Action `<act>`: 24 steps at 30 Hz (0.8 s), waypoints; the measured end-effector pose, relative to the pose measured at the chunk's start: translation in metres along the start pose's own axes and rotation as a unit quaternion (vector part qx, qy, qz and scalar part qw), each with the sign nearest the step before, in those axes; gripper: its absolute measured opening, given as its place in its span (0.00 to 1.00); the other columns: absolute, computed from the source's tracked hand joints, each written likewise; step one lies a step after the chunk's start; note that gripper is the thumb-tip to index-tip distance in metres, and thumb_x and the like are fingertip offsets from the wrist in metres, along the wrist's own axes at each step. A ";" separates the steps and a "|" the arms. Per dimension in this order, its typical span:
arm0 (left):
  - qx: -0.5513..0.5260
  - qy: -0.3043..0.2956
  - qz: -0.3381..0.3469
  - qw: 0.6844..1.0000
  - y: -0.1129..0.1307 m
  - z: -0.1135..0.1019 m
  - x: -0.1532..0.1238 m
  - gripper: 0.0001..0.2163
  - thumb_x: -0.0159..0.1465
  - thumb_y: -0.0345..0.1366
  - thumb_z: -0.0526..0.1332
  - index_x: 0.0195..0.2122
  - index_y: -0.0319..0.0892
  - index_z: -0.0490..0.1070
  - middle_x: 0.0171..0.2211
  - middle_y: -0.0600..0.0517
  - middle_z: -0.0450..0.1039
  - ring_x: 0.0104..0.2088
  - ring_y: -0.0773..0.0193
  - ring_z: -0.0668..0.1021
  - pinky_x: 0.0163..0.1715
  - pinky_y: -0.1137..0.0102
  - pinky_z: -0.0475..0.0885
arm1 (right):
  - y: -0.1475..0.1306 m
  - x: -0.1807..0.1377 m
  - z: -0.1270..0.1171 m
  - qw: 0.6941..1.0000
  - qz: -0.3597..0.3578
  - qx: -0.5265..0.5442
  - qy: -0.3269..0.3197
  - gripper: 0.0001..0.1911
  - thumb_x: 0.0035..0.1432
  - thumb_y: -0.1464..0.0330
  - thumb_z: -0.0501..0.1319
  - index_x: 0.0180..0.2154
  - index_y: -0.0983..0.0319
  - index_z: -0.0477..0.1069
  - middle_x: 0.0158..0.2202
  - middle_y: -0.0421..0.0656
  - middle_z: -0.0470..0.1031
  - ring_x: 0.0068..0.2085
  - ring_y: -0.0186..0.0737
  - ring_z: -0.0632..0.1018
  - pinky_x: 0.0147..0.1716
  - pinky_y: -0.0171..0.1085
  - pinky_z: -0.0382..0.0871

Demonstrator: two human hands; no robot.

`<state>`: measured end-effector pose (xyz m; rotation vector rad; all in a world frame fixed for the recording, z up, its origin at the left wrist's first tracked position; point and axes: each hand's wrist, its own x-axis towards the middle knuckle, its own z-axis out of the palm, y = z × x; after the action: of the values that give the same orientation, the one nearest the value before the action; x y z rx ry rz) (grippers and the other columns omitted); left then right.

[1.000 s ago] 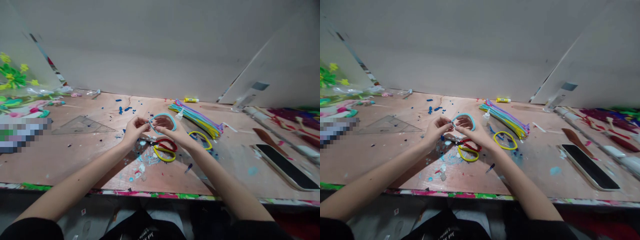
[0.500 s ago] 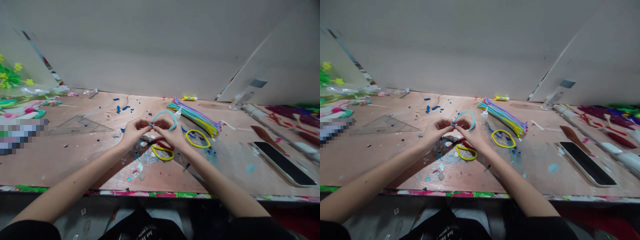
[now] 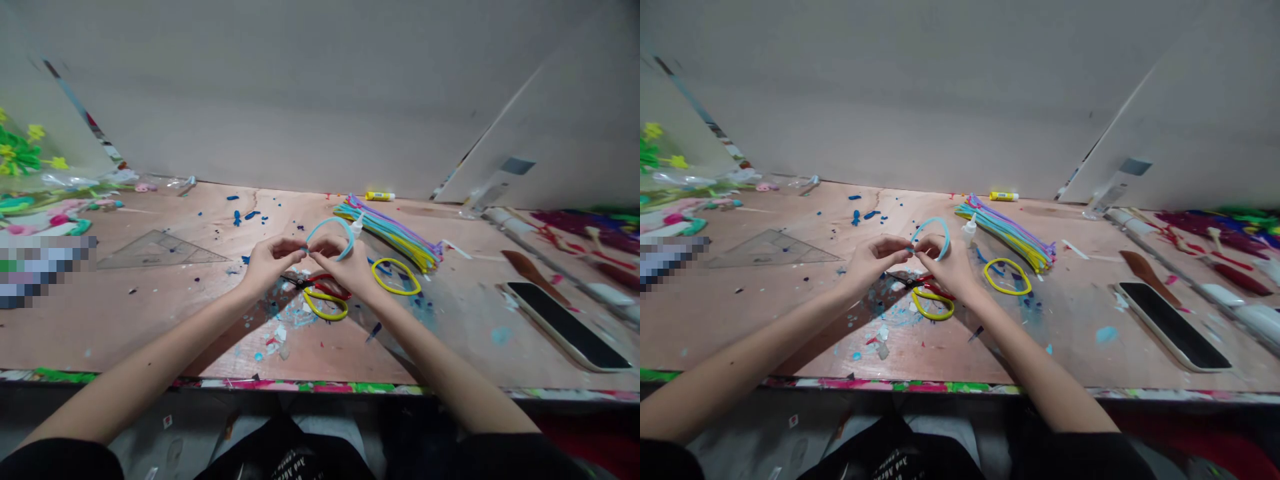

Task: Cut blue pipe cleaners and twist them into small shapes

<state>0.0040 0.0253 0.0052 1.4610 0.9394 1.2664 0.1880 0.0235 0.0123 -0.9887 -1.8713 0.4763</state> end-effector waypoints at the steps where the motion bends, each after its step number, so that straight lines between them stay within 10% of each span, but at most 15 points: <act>1: 0.002 0.006 -0.002 1.000 0.000 0.001 0.000 0.09 0.53 0.35 0.71 0.35 0.40 0.79 0.36 0.48 0.82 0.37 0.60 0.83 0.42 0.65 0.78 | 0.001 0.000 0.001 1.000 0.001 -0.003 0.000 0.03 0.58 0.72 0.64 0.32 0.61 0.76 0.32 0.42 0.80 0.32 0.37 0.79 0.33 0.36 0.73; 13: -0.001 0.061 0.000 0.998 -0.005 -0.007 0.008 0.11 0.53 0.39 0.72 0.34 0.39 0.77 0.30 0.48 0.80 0.30 0.61 0.82 0.35 0.66 0.77 | 0.003 0.012 -0.014 0.960 0.131 0.243 0.047 0.13 0.55 0.56 0.68 0.33 0.59 0.74 0.31 0.39 0.76 0.37 0.38 0.78 0.42 0.39 0.75; 24: 0.007 0.090 -0.007 0.996 -0.004 -0.021 0.017 0.12 0.51 0.39 0.72 0.33 0.38 0.79 0.29 0.49 0.79 0.28 0.63 0.79 0.33 0.68 0.76 | 0.025 0.023 -0.035 0.943 0.167 0.251 0.141 0.21 0.44 0.52 0.74 0.33 0.58 0.73 0.29 0.37 0.75 0.34 0.35 0.78 0.42 0.38 0.75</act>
<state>-0.0141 0.0460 0.0058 1.3660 1.0766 1.4005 0.2239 0.0539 0.0249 -0.9610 -1.2373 0.9110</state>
